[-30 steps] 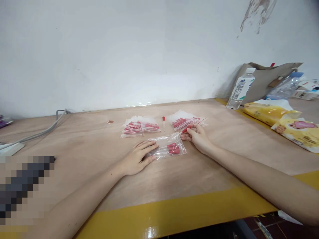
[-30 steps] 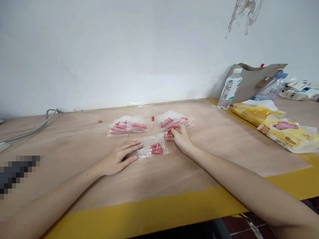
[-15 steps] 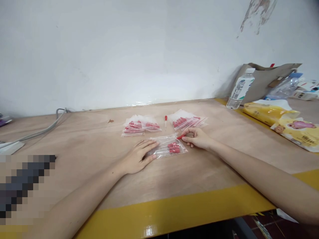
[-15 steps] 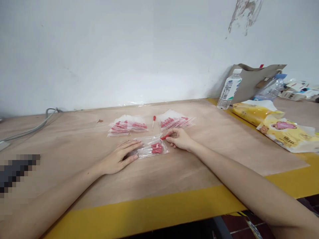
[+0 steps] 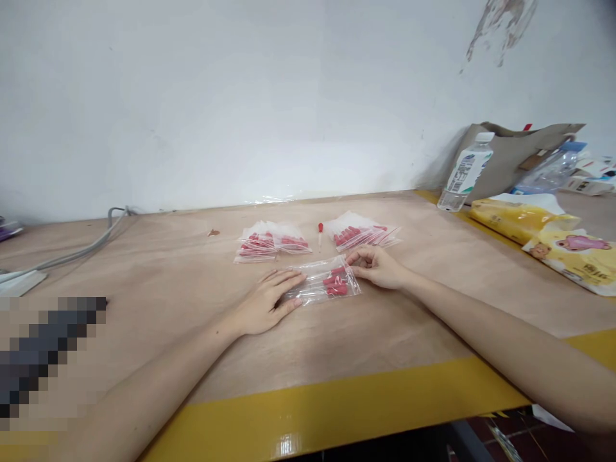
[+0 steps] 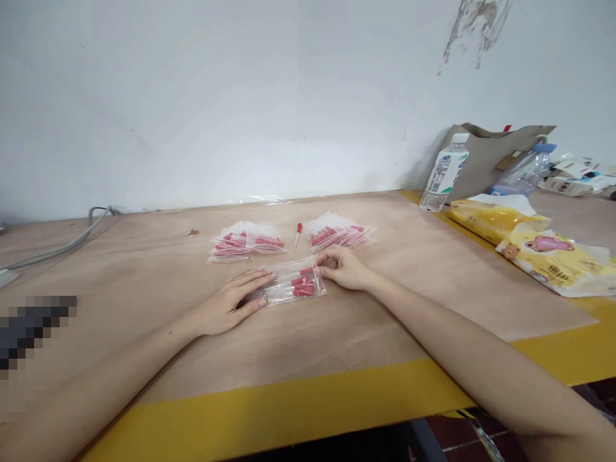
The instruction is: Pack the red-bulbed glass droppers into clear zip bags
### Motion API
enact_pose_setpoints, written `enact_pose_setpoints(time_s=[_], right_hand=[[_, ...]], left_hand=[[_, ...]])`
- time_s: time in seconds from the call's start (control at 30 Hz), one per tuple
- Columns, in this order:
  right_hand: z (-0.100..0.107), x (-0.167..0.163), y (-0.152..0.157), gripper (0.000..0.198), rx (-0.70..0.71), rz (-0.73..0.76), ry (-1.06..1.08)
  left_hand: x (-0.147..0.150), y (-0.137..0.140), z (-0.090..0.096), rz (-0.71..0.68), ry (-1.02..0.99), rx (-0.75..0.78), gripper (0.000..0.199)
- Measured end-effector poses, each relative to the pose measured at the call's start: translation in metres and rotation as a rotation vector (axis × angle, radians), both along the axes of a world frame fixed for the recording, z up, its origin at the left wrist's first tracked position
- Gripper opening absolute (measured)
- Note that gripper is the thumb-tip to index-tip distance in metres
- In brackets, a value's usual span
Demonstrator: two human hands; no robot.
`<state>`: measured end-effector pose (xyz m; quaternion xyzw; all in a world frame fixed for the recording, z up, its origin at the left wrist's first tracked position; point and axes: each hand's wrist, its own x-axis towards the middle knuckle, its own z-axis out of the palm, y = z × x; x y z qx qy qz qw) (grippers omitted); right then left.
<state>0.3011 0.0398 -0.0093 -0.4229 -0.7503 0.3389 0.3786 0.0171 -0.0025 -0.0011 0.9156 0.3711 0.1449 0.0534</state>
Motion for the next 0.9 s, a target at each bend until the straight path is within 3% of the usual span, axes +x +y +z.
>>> enact_pose_setpoints(time_s=[0.13, 0.3, 0.4, 0.57, 0.63, 0.73, 0.9], right_hand=[[-0.006, -0.016, 0.002, 0.018, 0.012, -0.038, 0.034], [-0.01, -0.02, 0.003, 0.013, 0.161, -0.04, -0.038], [-0.01, -0.02, 0.002, 0.015, 0.166, -0.038, -0.078], [-0.01, -0.021, -0.002, 0.008, 0.174, -0.265, -0.169], [-0.006, -0.02, -0.001, 0.008, 0.184, -0.363, -0.145], [0.007, -0.022, 0.007, 0.01, 0.241, -0.399, -0.126], [0.034, -0.042, 0.045, 0.015, 0.237, -0.394, -0.38]], left_hand=[[0.0, 0.0, 0.0, -0.006, -0.008, 0.01, 0.043], [-0.001, 0.001, -0.001, 0.0, -0.004, -0.005, 0.044], [0.0, 0.001, -0.001, 0.006, -0.007, -0.011, 0.046], [0.0, -0.001, 0.0, 0.047, -0.03, -0.041, 0.051], [0.0, -0.002, 0.0, 0.057, -0.038, -0.05, 0.048], [-0.001, -0.001, -0.001, 0.044, -0.056, -0.051, 0.046], [-0.002, 0.002, -0.001, -0.001, -0.1, -0.055, 0.04]])
